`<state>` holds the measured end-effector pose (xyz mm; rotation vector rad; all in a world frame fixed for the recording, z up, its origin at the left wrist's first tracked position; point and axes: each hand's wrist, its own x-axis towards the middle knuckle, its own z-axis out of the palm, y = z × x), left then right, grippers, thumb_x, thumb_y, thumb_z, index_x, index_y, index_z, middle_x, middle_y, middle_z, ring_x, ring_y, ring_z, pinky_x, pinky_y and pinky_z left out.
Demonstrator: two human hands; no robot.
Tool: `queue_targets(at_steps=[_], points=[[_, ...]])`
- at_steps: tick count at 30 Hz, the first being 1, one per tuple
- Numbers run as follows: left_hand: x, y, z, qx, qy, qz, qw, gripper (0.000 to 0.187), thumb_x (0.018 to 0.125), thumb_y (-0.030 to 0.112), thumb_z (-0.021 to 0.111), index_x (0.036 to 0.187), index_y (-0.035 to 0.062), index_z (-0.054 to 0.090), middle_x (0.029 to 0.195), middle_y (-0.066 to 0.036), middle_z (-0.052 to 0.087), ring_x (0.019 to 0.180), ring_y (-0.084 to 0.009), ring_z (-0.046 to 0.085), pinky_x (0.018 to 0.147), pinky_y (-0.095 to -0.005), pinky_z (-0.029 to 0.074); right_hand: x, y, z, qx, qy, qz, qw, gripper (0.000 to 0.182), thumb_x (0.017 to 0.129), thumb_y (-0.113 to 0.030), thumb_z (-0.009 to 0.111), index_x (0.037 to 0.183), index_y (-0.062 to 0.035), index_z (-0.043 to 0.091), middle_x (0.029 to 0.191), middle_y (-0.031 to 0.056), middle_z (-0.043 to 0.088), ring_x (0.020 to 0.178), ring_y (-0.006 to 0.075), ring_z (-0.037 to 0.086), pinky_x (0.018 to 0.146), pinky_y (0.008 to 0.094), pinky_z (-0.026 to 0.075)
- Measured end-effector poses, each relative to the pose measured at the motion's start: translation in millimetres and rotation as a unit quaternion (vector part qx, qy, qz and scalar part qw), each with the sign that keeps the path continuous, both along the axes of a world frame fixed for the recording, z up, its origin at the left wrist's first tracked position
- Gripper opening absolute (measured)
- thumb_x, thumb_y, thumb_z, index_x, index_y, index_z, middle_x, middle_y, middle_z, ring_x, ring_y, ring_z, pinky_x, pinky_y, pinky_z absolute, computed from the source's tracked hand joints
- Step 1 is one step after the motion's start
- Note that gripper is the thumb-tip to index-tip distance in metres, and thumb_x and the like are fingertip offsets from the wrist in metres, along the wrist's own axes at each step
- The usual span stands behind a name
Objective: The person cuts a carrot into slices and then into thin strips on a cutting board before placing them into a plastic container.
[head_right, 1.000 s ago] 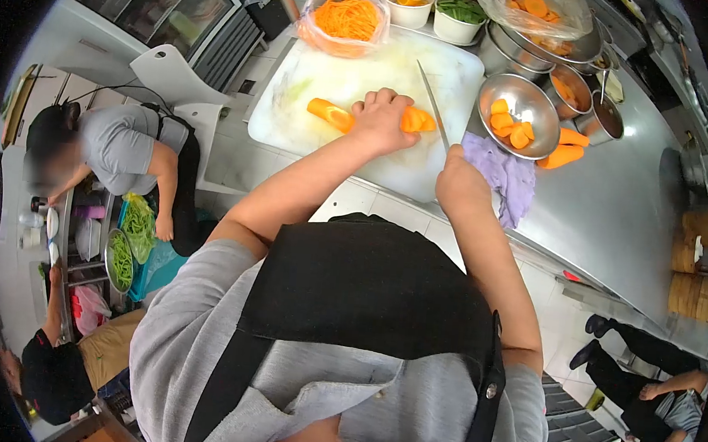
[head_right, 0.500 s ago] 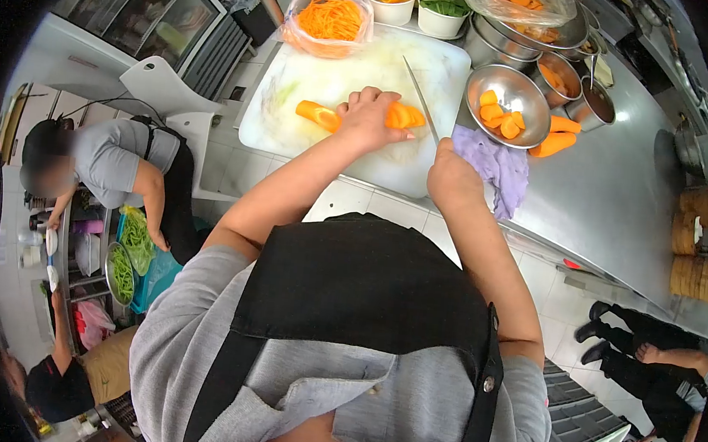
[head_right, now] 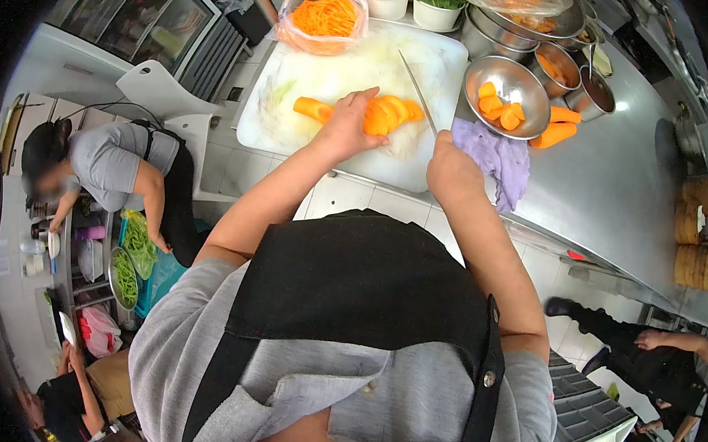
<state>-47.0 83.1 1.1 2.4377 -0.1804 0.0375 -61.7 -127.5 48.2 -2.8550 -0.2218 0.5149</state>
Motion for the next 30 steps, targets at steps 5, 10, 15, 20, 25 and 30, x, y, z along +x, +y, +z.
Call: queue_targets(at_steps=[5,10,15,20,25,30], points=[[-8,4,10,-0.027,-0.017,-0.030,0.999,0.110,0.058,0.021,0.089,0.146,0.0042,0.025,0.135,-0.024,0.043,0.126,-0.0376,0.042,0.106,-0.0395,0.037,-2,1,4,-0.004,0.002,0.000,1.000,0.026,0.087,-0.003,0.040,0.111,0.0031,0.046,0.095,0.0293,0.065,0.092,0.0420,0.064,0.080,0.0493,0.051],[-4,9,4,-0.039,0.002,-0.050,0.998,0.116,0.057,0.019,0.090,0.148,0.0067,0.019,0.137,-0.025,0.041,0.128,-0.0385,0.040,0.108,-0.0403,0.035,-2,2,5,-0.005,0.003,-0.007,1.000,0.026,0.087,-0.003,0.040,0.111,0.0030,0.045,0.095,0.0288,0.065,0.092,0.0416,0.064,0.080,0.0491,0.051],[-9,11,11,-0.033,-0.035,-0.079,0.996,0.121,0.056,0.016,0.090,0.150,0.0116,0.014,0.139,-0.024,0.040,0.131,-0.0385,0.035,0.112,-0.0432,0.030,-3,2,2,-0.004,0.000,-0.005,1.000,0.024,0.087,-0.003,0.040,0.110,0.0024,0.045,0.095,0.0284,0.065,0.093,0.0412,0.064,0.079,0.0492,0.051],[-20,15,29,0.047,-0.027,-0.014,0.998,0.117,0.060,0.025,0.088,0.150,0.0133,0.015,0.139,-0.017,0.044,0.131,-0.0324,0.039,0.111,-0.0500,0.023,-2,0,-1,-0.005,-0.004,-0.002,1.000,0.022,0.087,-0.004,0.041,0.108,0.0018,0.046,0.094,0.0279,0.065,0.092,0.0413,0.065,0.079,0.0491,0.051],[-21,27,20,0.124,-0.005,-0.007,0.992,0.096,0.065,0.035,0.084,0.144,0.0122,0.033,0.132,-0.009,0.054,0.126,-0.0252,0.045,0.107,-0.0523,0.019,-3,2,1,-0.010,-0.005,0.004,1.000,0.022,0.087,-0.004,0.041,0.108,0.0020,0.046,0.095,0.0277,0.065,0.092,0.0407,0.065,0.079,0.0486,0.051],[-26,28,11,0.108,-0.080,-0.009,0.991,0.080,0.067,0.034,0.083,0.134,0.0108,0.047,0.127,-0.010,0.056,0.122,-0.0239,0.049,0.107,-0.0504,0.020,-2,1,-2,-0.011,-0.007,0.009,1.000,0.022,0.087,-0.004,0.041,0.108,0.0019,0.046,0.095,0.0279,0.065,0.092,0.0405,0.065,0.080,0.0486,0.051]])
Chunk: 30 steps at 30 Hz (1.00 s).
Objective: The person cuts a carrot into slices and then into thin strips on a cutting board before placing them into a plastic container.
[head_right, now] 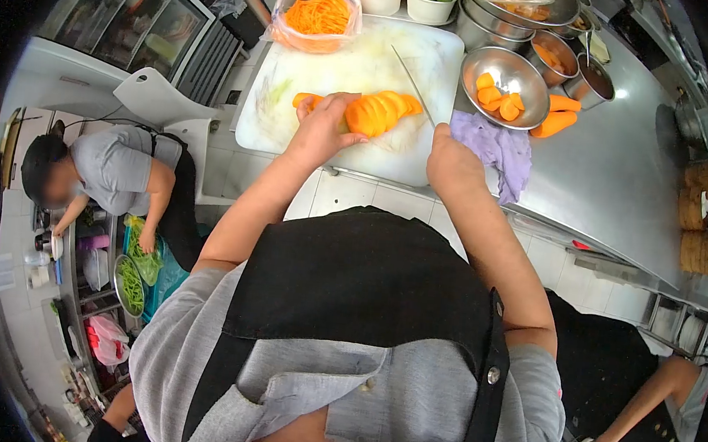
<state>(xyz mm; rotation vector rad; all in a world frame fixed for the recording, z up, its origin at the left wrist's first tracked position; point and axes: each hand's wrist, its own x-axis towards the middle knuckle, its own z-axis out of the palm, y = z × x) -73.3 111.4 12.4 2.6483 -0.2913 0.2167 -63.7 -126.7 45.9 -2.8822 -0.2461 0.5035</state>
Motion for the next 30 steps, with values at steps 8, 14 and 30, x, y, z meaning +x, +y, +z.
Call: queue_targets(at_steps=[8,14,30], points=[[-8,3,-1,-0.001,-0.002,0.009,1.000,0.079,0.071,0.033,0.080,0.137,0.0133,0.043,0.127,-0.011,0.056,0.121,-0.0231,0.050,0.107,-0.0526,0.019,0,2,4,-0.014,0.007,0.005,1.000,0.023,0.088,-0.003,0.040,0.109,0.0029,0.045,0.094,0.0277,0.065,0.092,0.0403,0.065,0.079,0.0481,0.051],[-7,-2,10,0.019,0.048,0.012,0.999,0.086,0.072,0.036,0.079,0.143,0.0143,0.036,0.133,-0.012,0.052,0.125,-0.0236,0.047,0.108,-0.0541,0.018,-1,2,2,-0.017,0.002,0.008,1.000,0.023,0.088,-0.003,0.041,0.110,0.0032,0.045,0.094,0.0274,0.066,0.091,0.0396,0.065,0.078,0.0477,0.052],[38,-55,-20,0.056,-0.100,-0.014,0.993,0.068,0.082,0.046,0.066,0.136,0.0100,0.046,0.138,-0.013,0.048,0.129,-0.0284,0.043,0.108,-0.0526,0.025,-2,3,9,-0.003,0.011,-0.009,1.000,0.024,0.087,-0.004,0.042,0.110,0.0026,0.046,0.095,0.0273,0.066,0.092,0.0397,0.065,0.079,0.0485,0.051]])
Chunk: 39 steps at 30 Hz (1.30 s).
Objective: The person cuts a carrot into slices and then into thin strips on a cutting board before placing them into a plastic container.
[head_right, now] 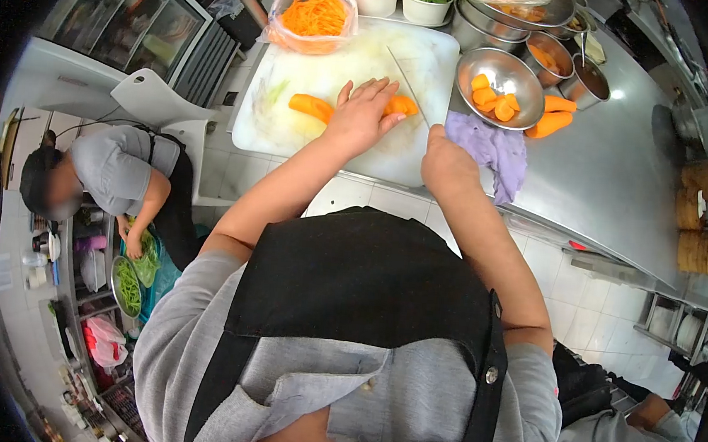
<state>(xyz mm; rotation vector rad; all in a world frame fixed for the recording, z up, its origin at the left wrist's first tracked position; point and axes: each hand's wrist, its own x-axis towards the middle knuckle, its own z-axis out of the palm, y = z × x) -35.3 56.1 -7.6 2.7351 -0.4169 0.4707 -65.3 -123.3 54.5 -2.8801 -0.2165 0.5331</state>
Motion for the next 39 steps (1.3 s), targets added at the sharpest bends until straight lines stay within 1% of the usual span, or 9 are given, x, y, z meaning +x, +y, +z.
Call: queue_targets(at_steps=[3,9,18,21,27,30,33,36,39], points=[[-2,-2,0,-0.006,0.038,0.001,0.999,0.064,0.078,0.042,0.070,0.131,0.0098,0.051,0.135,-0.014,0.050,0.124,-0.0325,0.046,0.105,-0.0484,0.032,0,-2,0,0.011,0.004,-0.002,1.000,0.023,0.087,-0.004,0.042,0.109,0.0022,0.046,0.095,0.0278,0.065,0.092,0.0402,0.065,0.080,0.0491,0.051],[0,0,-3,-0.104,0.017,-0.029,0.994,0.052,0.069,0.028,0.080,0.112,0.0106,0.058,0.116,-0.011,0.057,0.111,-0.0332,0.052,0.096,-0.0429,0.041,1,-4,-1,0.024,0.004,0.001,1.000,0.022,0.087,-0.004,0.041,0.108,0.0019,0.045,0.095,0.0283,0.065,0.092,0.0408,0.065,0.079,0.0494,0.051],[-1,-2,-1,-0.107,0.008,-0.024,0.994,0.049,0.068,0.028,0.081,0.108,0.0119,0.058,0.109,-0.009,0.059,0.106,-0.0325,0.054,0.093,-0.0424,0.042,1,-5,-3,0.026,0.000,0.005,1.000,0.021,0.087,-0.004,0.042,0.106,0.0019,0.046,0.092,0.0280,0.065,0.090,0.0409,0.065,0.078,0.0490,0.051],[-2,-3,1,-0.102,0.027,-0.010,0.994,0.049,0.068,0.030,0.080,0.108,0.0128,0.058,0.110,-0.009,0.060,0.107,-0.0320,0.054,0.096,-0.0436,0.039,2,-6,-3,0.026,0.000,0.007,1.000,0.021,0.087,-0.004,0.042,0.106,0.0018,0.046,0.092,0.0278,0.065,0.090,0.0407,0.065,0.077,0.0491,0.051],[-7,-7,16,-0.025,0.046,0.014,0.999,0.050,0.071,0.039,0.076,0.110,0.0145,0.057,0.117,-0.007,0.059,0.118,-0.0279,0.048,0.102,-0.0536,0.027,1,-5,-1,0.023,0.002,0.009,1.000,0.021,0.086,-0.004,0.042,0.107,0.0020,0.046,0.093,0.0278,0.065,0.090,0.0405,0.065,0.078,0.0490,0.051],[-10,-9,21,-0.055,-0.056,0.033,0.996,0.047,0.073,0.037,0.074,0.112,0.0153,0.059,0.118,-0.007,0.058,0.121,-0.0284,0.044,0.102,-0.0591,0.022,2,-7,-3,0.030,0.007,0.007,0.999,0.022,0.086,-0.004,0.043,0.107,0.0020,0.046,0.093,0.0284,0.065,0.090,0.0411,0.065,0.078,0.0491,0.051],[-19,6,50,-0.099,-0.023,0.062,0.993,0.036,0.079,0.021,0.069,0.113,0.0144,0.058,0.120,-0.008,0.059,0.120,-0.0283,0.047,0.102,-0.0522,0.031,4,-9,-5,0.040,0.006,0.006,0.999,0.024,0.085,-0.005,0.045,0.108,0.0022,0.045,0.093,0.0287,0.065,0.091,0.0417,0.065,0.078,0.0495,0.051],[-18,51,61,-0.111,0.024,0.095,0.989,0.039,0.077,0.000,0.058,0.114,0.0121,0.059,0.123,-0.010,0.058,0.118,-0.0313,0.049,0.100,-0.0444,0.037,5,-9,-4,0.050,0.034,-0.010,0.998,0.027,0.084,-0.006,0.046,0.109,0.0038,0.042,0.092,0.0298,0.065,0.090,0.0427,0.065,0.078,0.0503,0.051],[-22,93,59,-0.054,0.074,0.078,0.993,0.046,0.071,-0.010,0.051,0.112,0.0092,0.060,0.122,-0.011,0.058,0.116,-0.0331,0.050,0.098,-0.0386,0.041,2,-11,-4,0.070,0.021,0.004,0.997,0.028,0.083,-0.006,0.046,0.109,0.0052,0.040,0.091,0.0309,0.064,0.088,0.0437,0.064,0.078,0.0507,0.051]])
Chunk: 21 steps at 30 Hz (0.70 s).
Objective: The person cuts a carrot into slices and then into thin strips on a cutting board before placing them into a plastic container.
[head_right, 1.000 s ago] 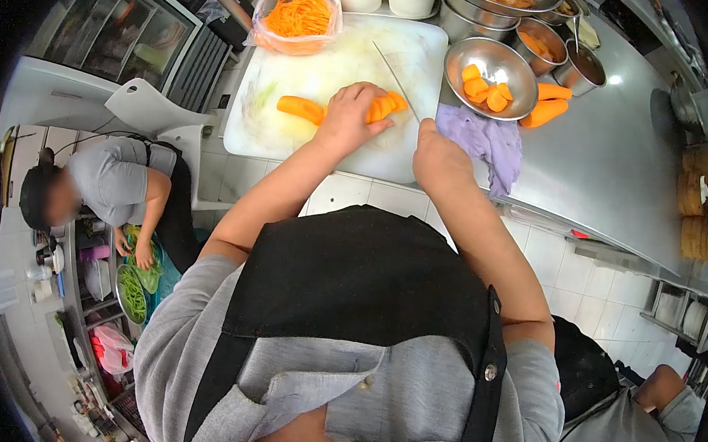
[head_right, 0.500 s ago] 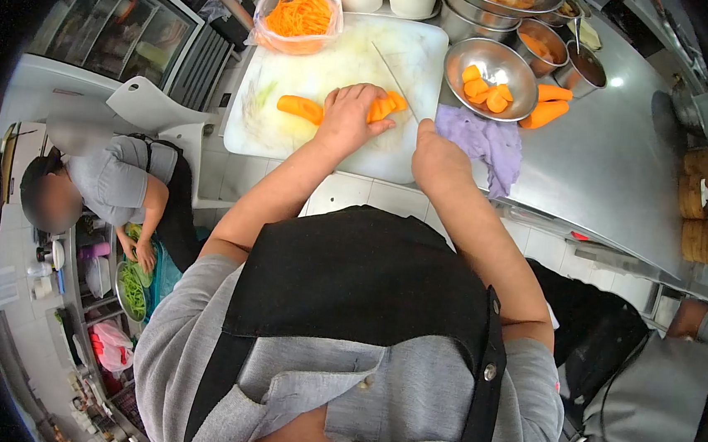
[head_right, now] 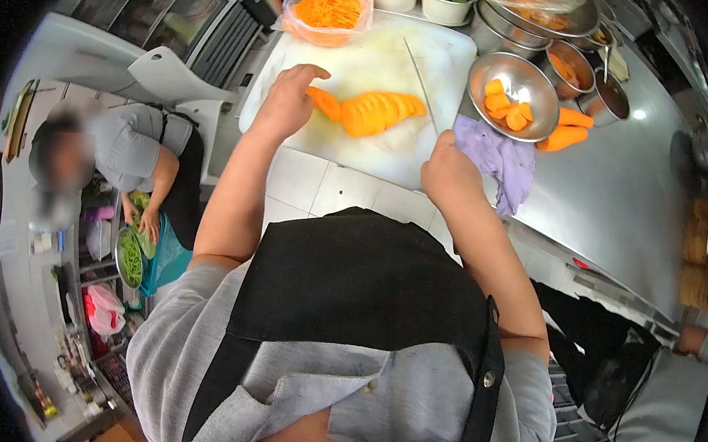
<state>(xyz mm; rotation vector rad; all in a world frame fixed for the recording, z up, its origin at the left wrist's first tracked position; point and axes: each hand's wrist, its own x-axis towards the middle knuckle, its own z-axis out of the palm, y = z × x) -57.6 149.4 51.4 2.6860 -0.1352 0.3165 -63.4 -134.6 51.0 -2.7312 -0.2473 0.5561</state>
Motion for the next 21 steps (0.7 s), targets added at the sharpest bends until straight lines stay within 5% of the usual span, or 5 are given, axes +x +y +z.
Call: queue_targets(at_steps=[3,10,21], points=[[-5,15,-18,-0.026,0.015,-0.045,0.999,0.044,0.073,-0.009,0.050,0.113,0.0080,0.059,0.118,-0.011,0.060,0.117,-0.0325,0.050,0.101,-0.0402,0.039,0,-1,5,0.006,0.017,0.012,1.000,0.027,0.083,-0.006,0.045,0.107,0.0057,0.039,0.089,0.0319,0.064,0.087,0.0451,0.064,0.078,0.0512,0.050],[-1,20,-34,-0.046,0.045,-0.015,0.998,0.039,0.071,-0.001,0.071,0.107,0.0083,0.059,0.112,-0.011,0.061,0.114,-0.0306,0.052,0.099,-0.0370,0.041,4,-12,-12,0.037,-0.025,0.021,0.999,0.026,0.086,-0.008,0.045,0.108,0.0050,0.039,0.084,0.0321,0.063,0.083,0.0468,0.062,0.073,0.0533,0.048],[6,47,-34,-0.065,0.076,-0.142,0.985,0.030,0.073,-0.003,0.069,0.099,0.0079,0.060,0.102,-0.011,0.063,0.105,-0.0302,0.055,0.094,-0.0365,0.044,-37,11,6,0.106,-0.128,0.025,0.986,0.022,0.094,-0.017,0.045,0.106,0.0005,0.040,0.072,0.0288,0.061,0.070,0.0461,0.061,0.062,0.0556,0.047]])
